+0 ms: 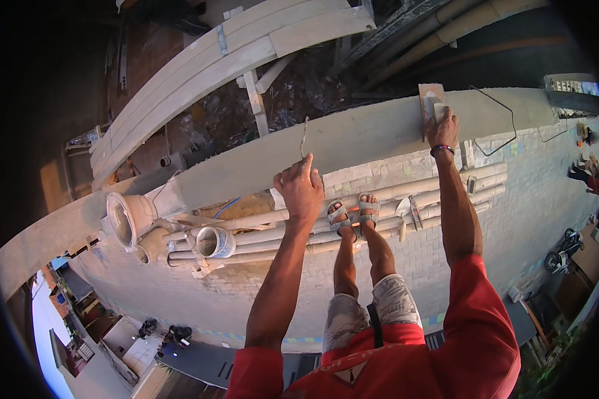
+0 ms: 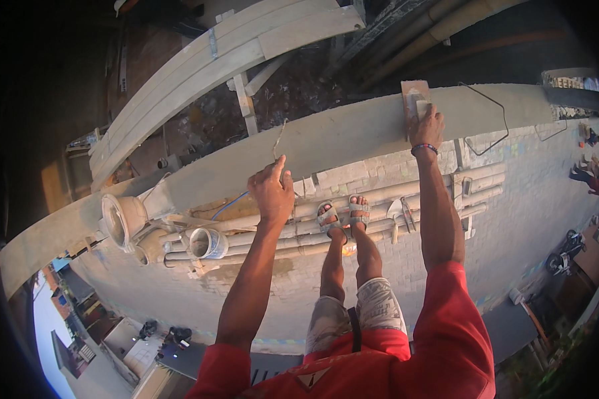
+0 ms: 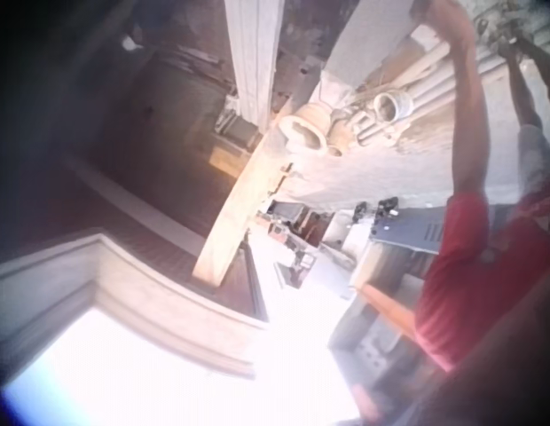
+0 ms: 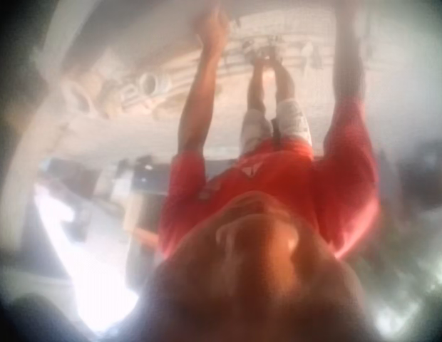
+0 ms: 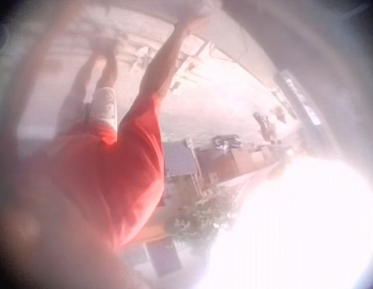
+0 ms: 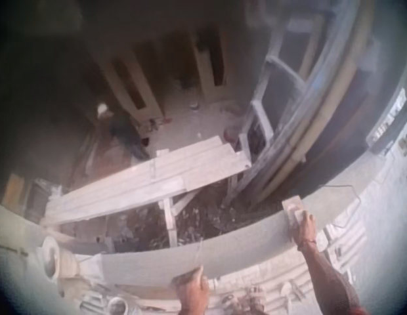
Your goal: The person smooths a long concrete beam using a trowel. They repeatedly dip the trowel into a bucket of water and continue smoothing the surface along the length of the beam.
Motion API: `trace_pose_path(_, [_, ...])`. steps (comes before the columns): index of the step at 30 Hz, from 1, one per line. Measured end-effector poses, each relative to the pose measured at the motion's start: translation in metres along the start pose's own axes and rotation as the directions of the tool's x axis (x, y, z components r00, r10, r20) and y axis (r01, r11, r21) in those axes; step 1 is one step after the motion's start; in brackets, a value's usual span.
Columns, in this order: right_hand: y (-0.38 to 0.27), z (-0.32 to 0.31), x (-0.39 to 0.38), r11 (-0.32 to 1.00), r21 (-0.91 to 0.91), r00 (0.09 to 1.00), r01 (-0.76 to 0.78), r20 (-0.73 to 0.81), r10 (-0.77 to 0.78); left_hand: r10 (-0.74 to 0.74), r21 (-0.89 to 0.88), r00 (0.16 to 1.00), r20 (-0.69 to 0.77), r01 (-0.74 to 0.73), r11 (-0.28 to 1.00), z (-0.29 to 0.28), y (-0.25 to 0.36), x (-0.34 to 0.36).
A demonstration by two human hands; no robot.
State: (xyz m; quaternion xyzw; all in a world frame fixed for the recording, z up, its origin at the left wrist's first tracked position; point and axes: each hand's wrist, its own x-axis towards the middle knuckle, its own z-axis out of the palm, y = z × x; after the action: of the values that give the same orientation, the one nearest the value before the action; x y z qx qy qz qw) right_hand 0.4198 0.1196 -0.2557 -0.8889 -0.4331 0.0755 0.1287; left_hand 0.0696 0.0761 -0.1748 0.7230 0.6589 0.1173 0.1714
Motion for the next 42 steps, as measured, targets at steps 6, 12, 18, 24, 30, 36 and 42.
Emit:
trace_pose_path(6, [-0.052, -0.009, -0.049, 0.951, 0.198, 0.971, 0.238, -0.040, -0.235, -0.029, -0.058, 0.999, 0.012, 0.030, 0.998, 0.004, 0.001, -0.002])
trace_pose_path(12, [-0.126, 0.040, -0.137, 0.911, 0.237, 0.887, 0.338, 0.243, -0.393, -0.085, -0.066, 0.986, 0.145, 0.095, 0.993, 0.001, 0.006, 0.003])
trace_pose_path(18, [-0.024, 0.021, -0.045, 0.978, 0.096, 0.981, 0.184, 0.047, -0.189, -0.037, -0.079, 0.994, 0.102, 0.045, 0.996, -0.003, 0.001, 0.000])
trace_pose_path(24, [0.078, -0.038, 0.037, 0.985, 0.060, 0.984, -0.163, -0.063, 0.167, 0.006, -0.131, 0.999, 0.038, -0.001, 0.991, 0.006, -0.002, -0.004])
trace_pose_path(30, [-0.051, -0.015, -0.087, 0.939, 0.281, 0.965, 0.198, 0.112, -0.237, -0.120, -0.229, 0.992, 0.031, 0.124, 0.965, 0.011, -0.012, -0.010])
trace_pose_path(36, [-0.142, 0.027, -0.160, 0.942, 0.302, 0.943, 0.146, 0.246, -0.225, -0.147, -0.222, 0.987, 0.062, 0.157, 0.962, 0.007, -0.021, -0.009])
trace_pose_path(42, [-0.169, 0.058, -0.162, 0.967, 0.224, 0.916, 0.122, 0.350, -0.197, -0.128, -0.235, 0.990, 0.056, 0.138, 0.962, -0.001, -0.014, -0.005])
